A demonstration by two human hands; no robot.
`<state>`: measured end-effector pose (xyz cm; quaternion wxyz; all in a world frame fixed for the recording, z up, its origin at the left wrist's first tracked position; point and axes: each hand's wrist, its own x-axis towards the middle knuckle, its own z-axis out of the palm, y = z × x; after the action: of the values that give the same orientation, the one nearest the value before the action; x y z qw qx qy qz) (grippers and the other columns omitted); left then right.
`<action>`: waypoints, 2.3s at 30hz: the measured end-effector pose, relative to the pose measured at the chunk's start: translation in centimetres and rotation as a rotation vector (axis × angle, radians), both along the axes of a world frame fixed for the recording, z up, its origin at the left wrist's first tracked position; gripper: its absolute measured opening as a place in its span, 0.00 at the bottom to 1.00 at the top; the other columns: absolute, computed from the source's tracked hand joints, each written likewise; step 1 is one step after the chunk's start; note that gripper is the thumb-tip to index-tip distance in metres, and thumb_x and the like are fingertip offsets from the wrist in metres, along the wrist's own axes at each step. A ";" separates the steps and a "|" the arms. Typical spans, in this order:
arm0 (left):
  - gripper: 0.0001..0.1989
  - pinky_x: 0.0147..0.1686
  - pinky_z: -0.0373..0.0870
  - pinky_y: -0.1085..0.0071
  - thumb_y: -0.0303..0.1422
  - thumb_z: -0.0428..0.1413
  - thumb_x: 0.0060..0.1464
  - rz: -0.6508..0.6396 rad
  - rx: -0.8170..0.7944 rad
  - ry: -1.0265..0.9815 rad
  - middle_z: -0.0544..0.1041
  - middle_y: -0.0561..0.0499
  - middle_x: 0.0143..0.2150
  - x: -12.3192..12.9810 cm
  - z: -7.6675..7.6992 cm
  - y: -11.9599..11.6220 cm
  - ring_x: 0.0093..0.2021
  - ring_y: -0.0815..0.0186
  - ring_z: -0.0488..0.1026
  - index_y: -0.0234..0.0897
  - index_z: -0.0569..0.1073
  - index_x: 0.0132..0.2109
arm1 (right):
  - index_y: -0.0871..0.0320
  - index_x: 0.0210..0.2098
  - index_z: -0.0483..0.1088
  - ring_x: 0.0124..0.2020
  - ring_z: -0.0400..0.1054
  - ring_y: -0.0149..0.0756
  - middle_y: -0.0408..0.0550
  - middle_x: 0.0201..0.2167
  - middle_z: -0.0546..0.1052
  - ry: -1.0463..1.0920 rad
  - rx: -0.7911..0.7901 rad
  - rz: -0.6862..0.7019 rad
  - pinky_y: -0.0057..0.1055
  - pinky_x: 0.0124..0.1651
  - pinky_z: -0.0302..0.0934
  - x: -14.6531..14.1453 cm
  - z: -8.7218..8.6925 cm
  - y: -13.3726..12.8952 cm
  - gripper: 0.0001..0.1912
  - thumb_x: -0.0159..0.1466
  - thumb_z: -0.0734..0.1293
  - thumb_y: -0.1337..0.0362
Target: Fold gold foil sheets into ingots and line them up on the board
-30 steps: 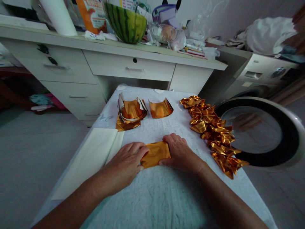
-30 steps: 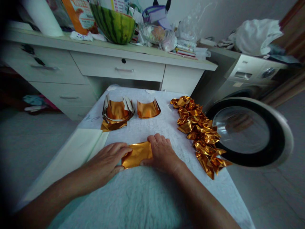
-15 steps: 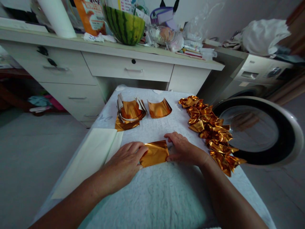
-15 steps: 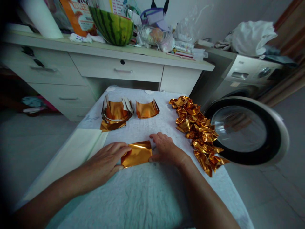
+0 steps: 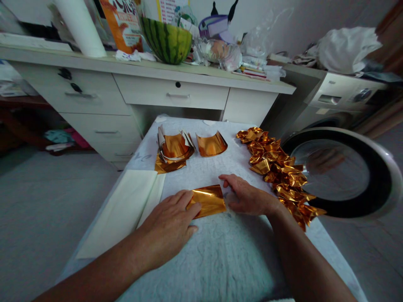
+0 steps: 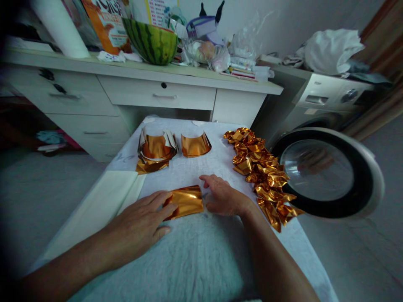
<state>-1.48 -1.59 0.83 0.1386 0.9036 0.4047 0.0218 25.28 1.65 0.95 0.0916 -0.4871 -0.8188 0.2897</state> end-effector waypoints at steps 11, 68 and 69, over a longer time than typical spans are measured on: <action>0.14 0.45 0.73 0.50 0.36 0.61 0.55 0.060 0.116 0.079 0.76 0.44 0.44 2.8 1.3 -0.1 0.45 0.50 0.74 0.38 0.74 0.47 | 0.57 0.40 0.68 0.45 0.59 0.42 0.49 0.41 0.67 0.162 0.257 0.027 0.41 0.50 0.55 -3.7 0.8 -0.9 0.11 0.59 0.70 0.61; 0.15 0.41 0.66 0.67 0.28 0.45 0.64 0.136 -0.162 -0.231 0.76 0.50 0.35 0.8 -0.3 2.0 0.38 0.64 0.74 0.37 0.75 0.35 | 0.59 0.33 0.73 0.37 0.68 0.33 0.45 0.33 0.75 0.157 0.021 0.136 0.29 0.43 0.60 -2.5 0.5 0.1 0.06 0.64 0.64 0.71; 0.14 0.41 0.66 0.67 0.28 0.45 0.63 0.134 -0.162 -0.230 0.76 0.50 0.35 0.8 -0.4 2.0 0.38 0.63 0.74 0.37 0.75 0.36 | 0.59 0.32 0.73 0.36 0.68 0.32 0.45 0.33 0.75 0.153 0.002 0.130 0.29 0.43 0.60 -2.4 0.5 0.1 0.06 0.64 0.64 0.71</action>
<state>-0.71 0.45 0.46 0.2549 0.8521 0.4458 0.1014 22.85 1.78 1.46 0.1354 -0.4092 -0.8396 0.3307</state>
